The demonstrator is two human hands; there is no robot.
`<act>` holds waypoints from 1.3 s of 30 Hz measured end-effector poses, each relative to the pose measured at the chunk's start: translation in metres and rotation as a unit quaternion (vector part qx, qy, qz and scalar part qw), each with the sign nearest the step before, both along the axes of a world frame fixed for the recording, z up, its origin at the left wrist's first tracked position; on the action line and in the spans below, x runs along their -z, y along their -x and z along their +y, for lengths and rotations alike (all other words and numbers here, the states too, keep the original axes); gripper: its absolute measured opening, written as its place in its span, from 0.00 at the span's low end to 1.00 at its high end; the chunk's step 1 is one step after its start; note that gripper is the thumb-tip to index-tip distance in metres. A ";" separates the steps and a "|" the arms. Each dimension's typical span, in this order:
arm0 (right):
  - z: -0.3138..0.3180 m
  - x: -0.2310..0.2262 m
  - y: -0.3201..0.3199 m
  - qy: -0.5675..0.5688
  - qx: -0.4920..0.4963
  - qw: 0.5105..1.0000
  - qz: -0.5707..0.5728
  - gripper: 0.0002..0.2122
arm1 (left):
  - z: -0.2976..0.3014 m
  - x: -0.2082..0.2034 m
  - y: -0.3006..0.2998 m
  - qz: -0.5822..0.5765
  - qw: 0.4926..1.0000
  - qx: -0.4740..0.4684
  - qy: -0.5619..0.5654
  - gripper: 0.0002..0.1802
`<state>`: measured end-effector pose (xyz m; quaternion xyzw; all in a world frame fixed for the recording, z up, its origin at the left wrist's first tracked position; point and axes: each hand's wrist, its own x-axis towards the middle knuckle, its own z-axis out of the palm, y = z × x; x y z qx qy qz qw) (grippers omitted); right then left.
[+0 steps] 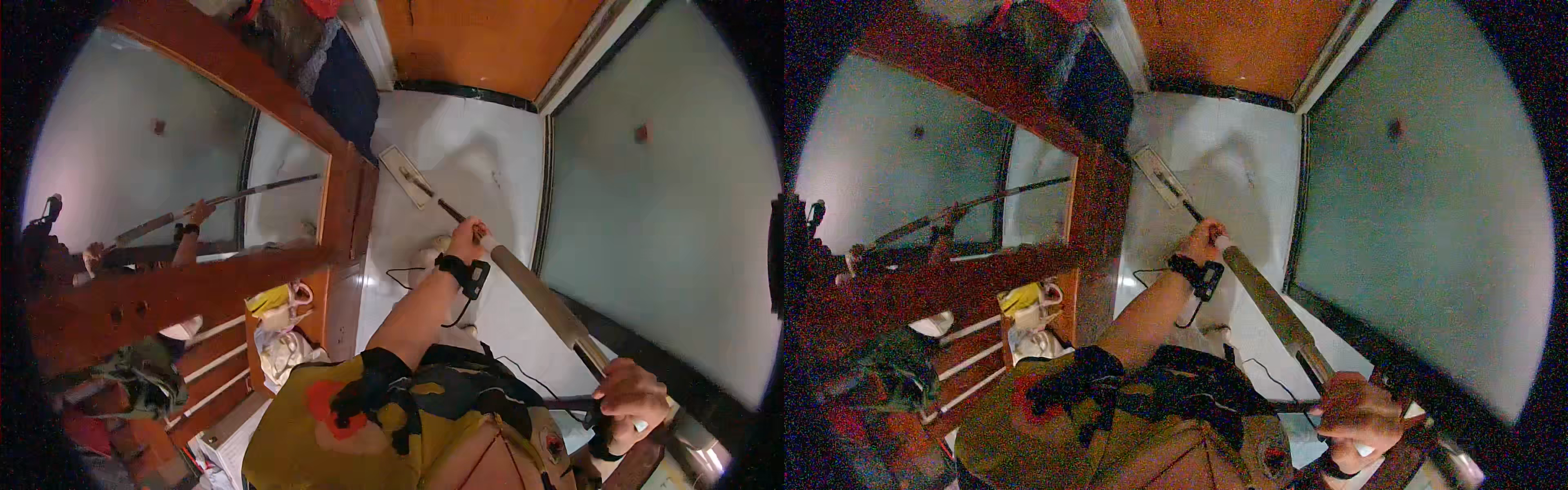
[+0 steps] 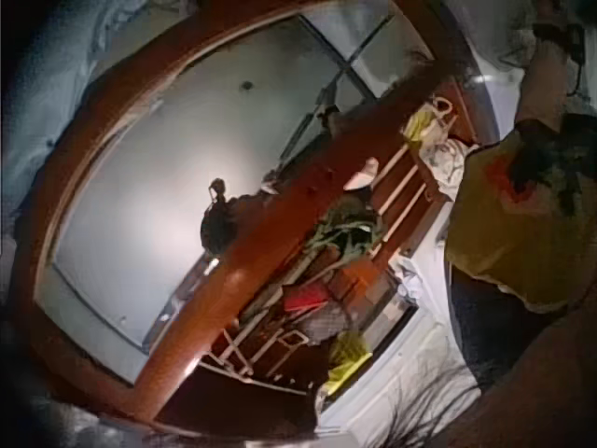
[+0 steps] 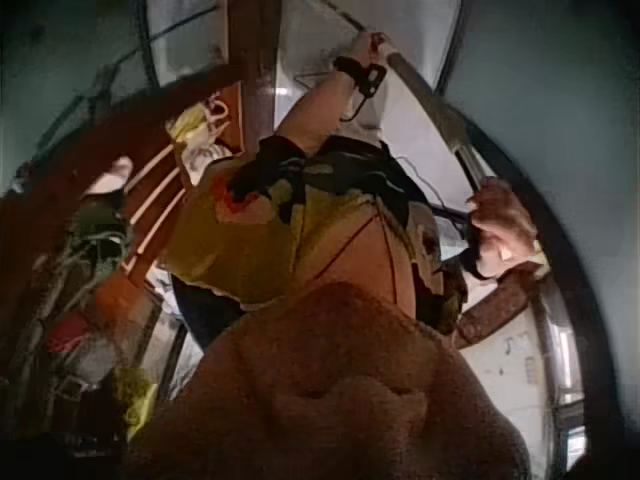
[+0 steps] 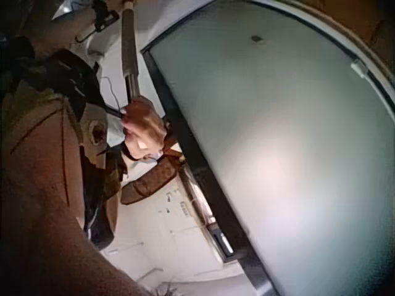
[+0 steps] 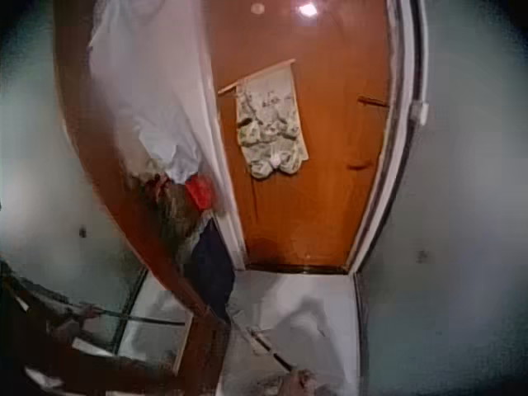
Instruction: The person mops the floor with a flat mop, moves a white board containing a yellow cloth, and picks up a children's book and a small item from the floor to place them on a shelf.
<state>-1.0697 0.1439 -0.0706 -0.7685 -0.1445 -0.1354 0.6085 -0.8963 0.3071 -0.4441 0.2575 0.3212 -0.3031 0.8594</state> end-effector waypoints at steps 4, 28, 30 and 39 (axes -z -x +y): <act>0.029 0.017 -0.055 -0.013 0.024 0.997 0.069 0.14 | 0.027 0.004 -0.075 -0.033 0.999 0.027 -0.030 0.09; 0.038 0.024 -0.110 -0.087 0.353 0.927 0.091 0.07 | -0.038 0.018 -0.181 0.033 0.982 0.179 -0.053 0.06; 0.037 0.024 -0.111 -0.083 0.350 0.928 0.097 0.09 | -0.032 0.017 -0.177 -0.060 0.978 0.183 -0.082 0.06; 0.045 0.053 -0.144 -0.158 0.260 0.950 0.068 0.09 | 0.026 -0.030 -0.228 -0.052 0.959 0.210 -0.185 0.07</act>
